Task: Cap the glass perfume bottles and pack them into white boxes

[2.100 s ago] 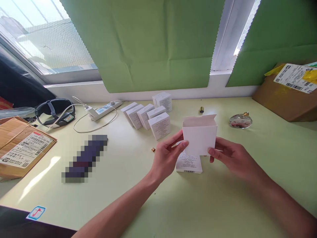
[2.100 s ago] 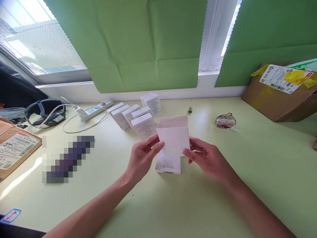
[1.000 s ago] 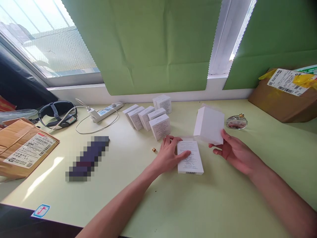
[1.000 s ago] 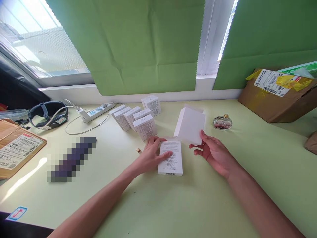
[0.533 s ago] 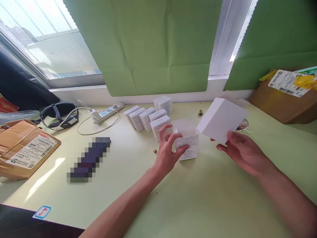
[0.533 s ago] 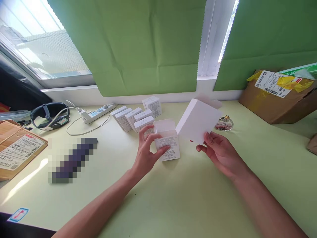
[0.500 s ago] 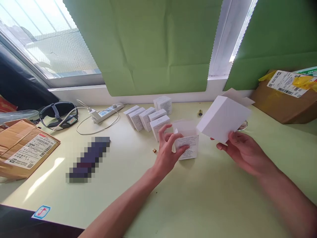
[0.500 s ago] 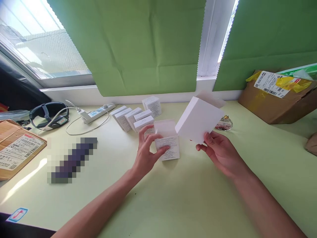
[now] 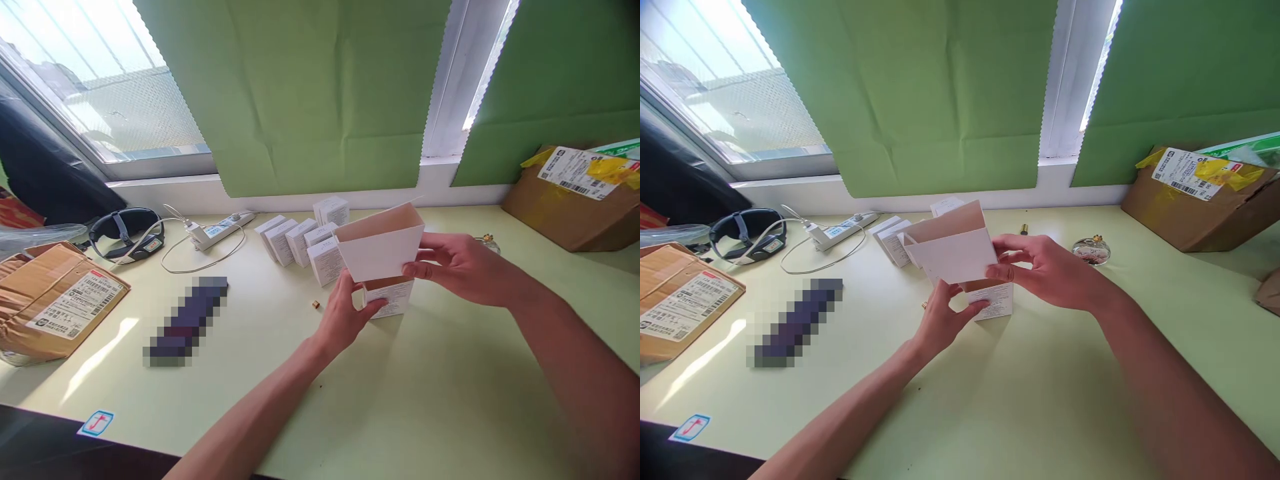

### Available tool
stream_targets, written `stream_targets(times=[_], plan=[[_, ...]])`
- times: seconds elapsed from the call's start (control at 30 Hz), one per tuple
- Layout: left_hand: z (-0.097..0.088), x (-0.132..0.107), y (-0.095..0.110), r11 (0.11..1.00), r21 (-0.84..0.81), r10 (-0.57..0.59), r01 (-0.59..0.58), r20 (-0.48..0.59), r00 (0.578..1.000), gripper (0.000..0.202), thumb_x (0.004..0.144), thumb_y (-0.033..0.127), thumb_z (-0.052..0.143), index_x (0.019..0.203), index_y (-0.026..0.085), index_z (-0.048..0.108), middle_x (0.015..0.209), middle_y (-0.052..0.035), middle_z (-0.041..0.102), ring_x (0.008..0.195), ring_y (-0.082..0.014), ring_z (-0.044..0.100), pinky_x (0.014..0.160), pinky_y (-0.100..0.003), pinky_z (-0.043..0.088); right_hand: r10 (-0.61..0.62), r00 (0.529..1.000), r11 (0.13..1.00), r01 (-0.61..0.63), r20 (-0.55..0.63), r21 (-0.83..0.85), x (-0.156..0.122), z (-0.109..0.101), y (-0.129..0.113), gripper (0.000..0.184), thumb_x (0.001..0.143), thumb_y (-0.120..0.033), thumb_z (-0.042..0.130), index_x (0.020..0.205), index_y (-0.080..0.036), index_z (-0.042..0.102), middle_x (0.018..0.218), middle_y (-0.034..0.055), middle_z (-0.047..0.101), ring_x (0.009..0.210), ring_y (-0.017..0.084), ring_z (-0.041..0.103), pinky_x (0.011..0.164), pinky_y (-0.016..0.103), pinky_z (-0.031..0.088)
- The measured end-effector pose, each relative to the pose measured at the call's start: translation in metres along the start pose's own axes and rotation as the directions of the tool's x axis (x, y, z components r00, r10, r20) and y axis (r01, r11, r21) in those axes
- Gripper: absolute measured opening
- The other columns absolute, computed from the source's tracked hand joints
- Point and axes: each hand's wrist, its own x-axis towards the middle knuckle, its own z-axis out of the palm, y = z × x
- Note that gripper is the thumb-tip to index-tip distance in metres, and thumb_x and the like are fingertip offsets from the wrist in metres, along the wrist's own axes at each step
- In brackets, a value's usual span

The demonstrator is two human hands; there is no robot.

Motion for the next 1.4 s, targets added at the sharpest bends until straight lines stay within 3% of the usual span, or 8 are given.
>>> stream_targets(times=[0.13,0.23,0.53,0.77,1.0,1.13,1.4], plan=[[-0.001,0.001,0.001,0.994,-0.097,-0.058,0.056,-0.012,0.998,0.051,0.082,0.030,0.079,0.122,0.029,0.048,0.119,-0.0050,0.066,0.103,-0.0224,0.071,0.089,-0.045,0.061,0.093,0.996,0.993,-0.091,0.014,-0.080,-0.003,-0.018,-0.001,0.050,0.080,-0.054,0.076,0.126,-0.035,0.071,0.128,0.0050,0.071,0.116,0.034,0.063,0.096,0.046,0.051],[-0.001,0.002,0.000,0.982,-0.171,-0.088,0.083,-0.019,0.996,0.052,0.081,0.030,0.080,0.122,0.029,0.048,0.118,-0.0040,0.066,0.102,-0.0211,0.071,0.091,-0.045,0.061,0.096,0.995,0.983,-0.090,0.031,-0.160,-0.004,-0.026,-0.001,0.046,0.083,-0.053,0.073,0.125,-0.036,0.071,0.126,0.0033,0.071,0.117,0.033,0.062,0.095,0.042,0.050],[0.003,0.002,-0.004,0.965,-0.256,-0.073,0.061,-0.037,0.997,0.056,0.080,0.030,0.081,0.122,0.029,0.044,0.119,-0.0024,0.066,0.108,-0.0205,0.070,0.096,-0.046,0.059,0.111,0.988,0.940,-0.070,0.103,-0.333,-0.001,-0.028,-0.002,0.038,0.090,-0.045,0.067,0.127,-0.035,0.070,0.127,-0.0001,0.071,0.111,0.028,0.064,0.086,0.035,0.047],[0.001,0.002,-0.001,0.959,-0.280,-0.054,0.048,-0.014,0.998,0.042,0.087,0.036,0.074,0.120,0.027,0.049,0.119,-0.0045,0.069,0.109,-0.0211,0.070,0.096,-0.047,0.060,0.105,0.989,0.908,-0.055,0.100,-0.416,0.004,-0.026,0.007,0.036,0.088,-0.051,0.067,0.122,-0.041,0.072,0.111,-0.0026,0.076,0.089,0.026,0.068,0.072,0.034,0.046],[-0.002,0.001,0.001,0.950,-0.307,-0.055,0.052,-0.001,0.998,0.037,0.094,0.034,0.065,0.127,0.027,0.048,0.124,-0.0061,0.067,0.110,-0.0201,0.068,0.096,-0.044,0.059,0.146,0.982,0.901,-0.082,0.120,-0.426,0.002,-0.030,0.002,0.037,0.089,-0.049,0.066,0.122,-0.035,0.072,0.118,0.0014,0.073,0.099,0.029,0.065,0.080,0.037,0.047],[-0.002,0.001,0.002,0.958,-0.287,-0.028,0.026,-0.004,1.000,0.040,0.095,0.033,0.063,0.131,0.029,0.045,0.124,-0.0053,0.066,0.110,-0.0185,0.067,0.095,-0.041,0.058,0.098,0.985,0.910,-0.032,0.140,-0.414,0.001,-0.030,0.002,0.029,0.089,-0.047,0.067,0.115,-0.035,0.073,0.122,0.0003,0.069,0.111,0.029,0.060,0.088,0.038,0.045],[-0.003,0.000,0.004,0.938,-0.344,-0.039,0.047,0.030,0.999,0.032,0.101,0.047,0.049,0.126,0.027,0.049,0.130,-0.0096,0.063,0.118,-0.0220,0.064,0.097,-0.041,0.056,0.077,0.982,0.920,-0.004,0.172,-0.392,0.003,-0.026,0.002,0.027,0.090,-0.050,0.066,0.109,-0.034,0.075,0.124,0.0026,0.064,0.110,0.027,0.058,0.091,0.039,0.045]])
